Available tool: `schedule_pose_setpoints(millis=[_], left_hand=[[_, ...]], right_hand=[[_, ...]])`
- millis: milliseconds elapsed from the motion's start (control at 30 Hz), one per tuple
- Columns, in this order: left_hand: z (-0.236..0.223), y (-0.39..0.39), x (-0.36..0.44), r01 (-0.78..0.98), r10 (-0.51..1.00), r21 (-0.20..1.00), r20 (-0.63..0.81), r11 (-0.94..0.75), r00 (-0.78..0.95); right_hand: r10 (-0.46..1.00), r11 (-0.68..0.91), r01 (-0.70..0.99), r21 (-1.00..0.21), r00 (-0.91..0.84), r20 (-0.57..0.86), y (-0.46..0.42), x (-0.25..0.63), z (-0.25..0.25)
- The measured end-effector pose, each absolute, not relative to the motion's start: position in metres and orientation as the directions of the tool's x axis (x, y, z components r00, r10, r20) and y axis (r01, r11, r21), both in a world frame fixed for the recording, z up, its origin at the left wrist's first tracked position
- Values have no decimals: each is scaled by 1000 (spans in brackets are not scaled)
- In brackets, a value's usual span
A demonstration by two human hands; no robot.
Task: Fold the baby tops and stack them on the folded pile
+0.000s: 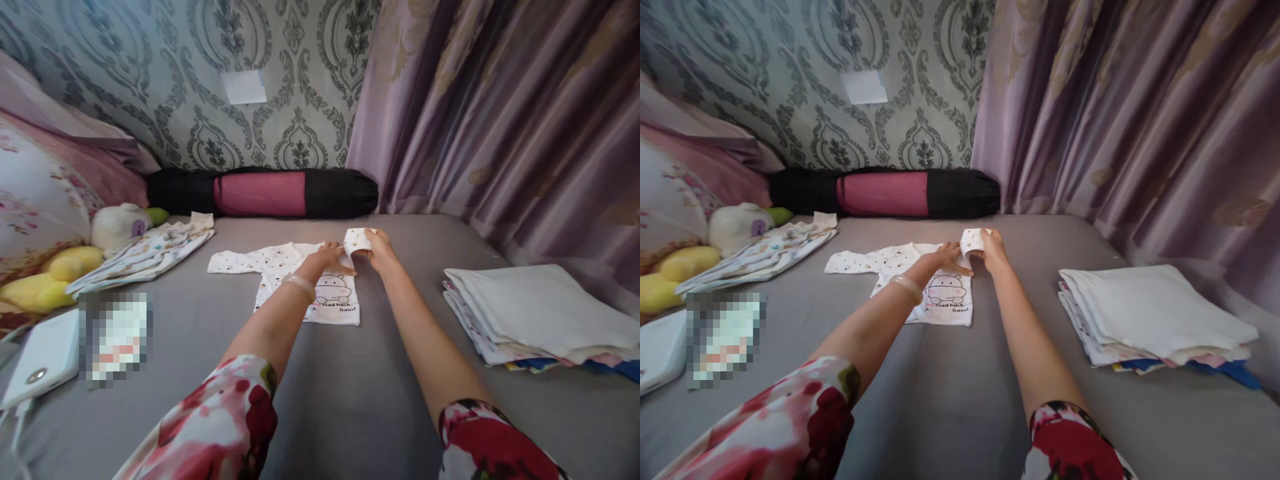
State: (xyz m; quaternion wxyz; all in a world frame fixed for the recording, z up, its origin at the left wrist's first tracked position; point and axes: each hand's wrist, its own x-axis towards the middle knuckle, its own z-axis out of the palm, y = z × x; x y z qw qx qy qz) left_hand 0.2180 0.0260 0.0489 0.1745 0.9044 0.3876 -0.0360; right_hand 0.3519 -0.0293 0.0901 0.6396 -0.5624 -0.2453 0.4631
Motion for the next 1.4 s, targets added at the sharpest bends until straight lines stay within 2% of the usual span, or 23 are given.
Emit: schedule_pose_setpoints(millis=[233,533,700,833,967,1100,1167,1233,1400], left_hand=[[46,9,185,732,781,368,-27,-573,624],[25,-41,88,880,946,347,130,-324,297],[14,-63,69,898,968,362,114,-251,225],[12,-70,71,909,970,339,108,-242,218],[14,-73,72,908,970,343,122,-241,212],[13,-73,70,907,972,351,125,-232,200],[12,-72,69,912,972,341,129,-228,194],[11,-71,67,918,974,330,122,-219,188],[10,-70,66,928,975,302,110,-220,195]], right_hand=[[841,-99,-314,-944,481,-249,-24,337,89],[825,-150,-209,-966,512,-239,-12,298,76],[832,-199,-79,-977,513,-211,-4,276,55],[870,-230,125,-965,471,-146,-6,254,46],[935,-204,466,-861,354,-30,-16,233,42],[995,25,770,-638,45,93,-30,216,31],[991,114,848,-517,-62,118,-37,210,23],[989,133,885,-446,-92,111,-43,205,16],[994,108,904,-414,-88,67,-46,202,13]])
